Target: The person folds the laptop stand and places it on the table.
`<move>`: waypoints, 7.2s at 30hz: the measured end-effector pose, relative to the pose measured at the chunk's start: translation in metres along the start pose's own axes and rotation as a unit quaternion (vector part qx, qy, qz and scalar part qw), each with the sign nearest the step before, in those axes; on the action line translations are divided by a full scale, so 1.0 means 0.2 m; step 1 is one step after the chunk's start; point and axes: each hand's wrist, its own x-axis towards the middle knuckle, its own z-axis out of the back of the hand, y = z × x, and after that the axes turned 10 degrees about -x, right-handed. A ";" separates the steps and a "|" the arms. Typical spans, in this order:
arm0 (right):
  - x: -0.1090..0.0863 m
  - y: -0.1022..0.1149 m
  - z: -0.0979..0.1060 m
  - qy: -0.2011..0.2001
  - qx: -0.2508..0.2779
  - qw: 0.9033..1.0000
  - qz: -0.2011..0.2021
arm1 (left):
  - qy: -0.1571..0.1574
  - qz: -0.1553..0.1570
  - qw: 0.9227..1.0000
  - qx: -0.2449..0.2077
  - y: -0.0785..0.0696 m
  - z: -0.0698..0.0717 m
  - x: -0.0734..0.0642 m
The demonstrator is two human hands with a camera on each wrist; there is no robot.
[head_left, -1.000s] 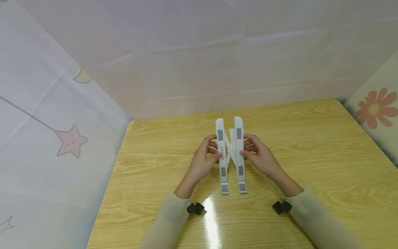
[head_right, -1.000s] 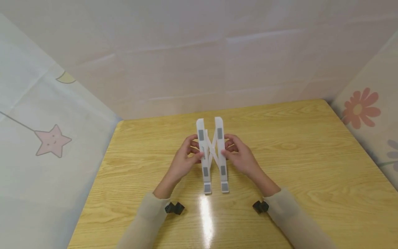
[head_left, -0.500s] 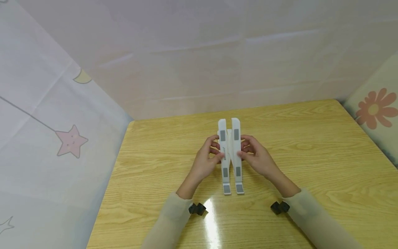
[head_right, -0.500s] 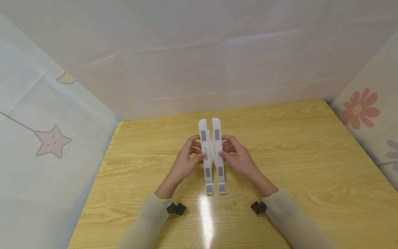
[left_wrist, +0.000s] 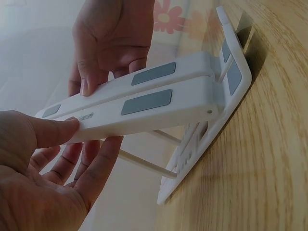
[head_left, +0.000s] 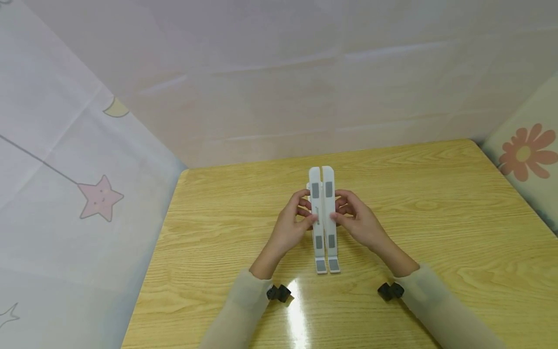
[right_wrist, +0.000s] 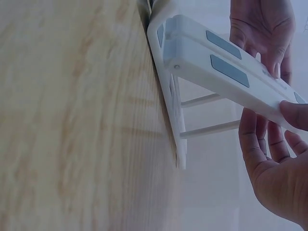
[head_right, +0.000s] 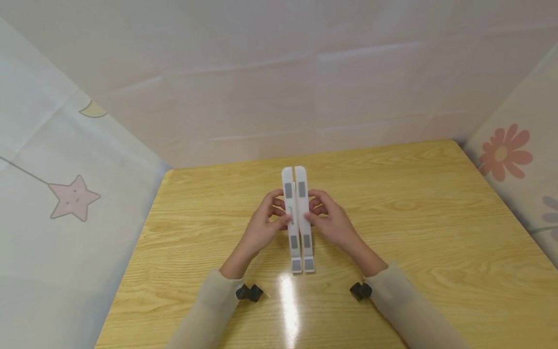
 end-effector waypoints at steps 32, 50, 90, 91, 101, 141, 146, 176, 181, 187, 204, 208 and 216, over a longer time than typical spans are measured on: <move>0.01 0.01 -0.02 0.006 0.002 1.000 -0.009 | 0.003 -0.005 1.000 -0.003 0.17 0.02 0.06; 0.02 0.02 -0.02 0.007 0.001 1.000 -0.011 | 0.003 0.004 1.000 -0.008 0.19 0.02 0.07; 0.13 0.15 0.21 0.023 -0.062 0.996 0.066 | 0.069 -0.163 0.919 0.351 0.14 0.08 -0.17; 0.14 0.16 0.23 0.025 -0.065 0.995 0.074 | 0.081 -0.174 0.909 0.371 0.13 0.08 -0.19; 0.27 0.23 0.31 0.068 -0.068 0.988 0.122 | 0.189 -0.236 0.826 0.475 0.15 -0.05 -0.29; 0.42 0.22 0.23 0.104 -0.138 0.977 0.122 | 0.248 -0.258 0.717 0.598 0.23 -0.17 -0.33; 0.41 0.25 0.23 0.092 -0.160 0.974 0.128 | 0.256 -0.267 0.714 0.595 0.24 -0.16 -0.32; 0.36 0.24 0.28 0.063 -0.192 0.970 0.133 | 0.269 -0.323 0.661 0.622 0.26 -0.12 -0.28; 0.34 0.25 0.29 0.055 -0.210 0.967 0.132 | 0.273 -0.334 0.658 0.617 0.27 -0.09 -0.28; 0.31 0.26 0.31 0.041 -0.231 0.964 0.128 | 0.288 -0.329 0.659 0.612 0.26 -0.06 -0.28; 0.27 0.23 0.33 0.023 -0.230 0.962 0.145 | 0.282 -0.341 0.666 0.601 0.27 -0.02 -0.29; 0.28 0.22 0.33 0.024 -0.222 0.964 0.143 | 0.266 -0.350 0.666 0.603 0.28 -0.04 -0.29; 0.28 0.20 0.33 0.028 -0.215 0.966 0.143 | 0.264 -0.347 0.662 0.610 0.28 -0.07 -0.30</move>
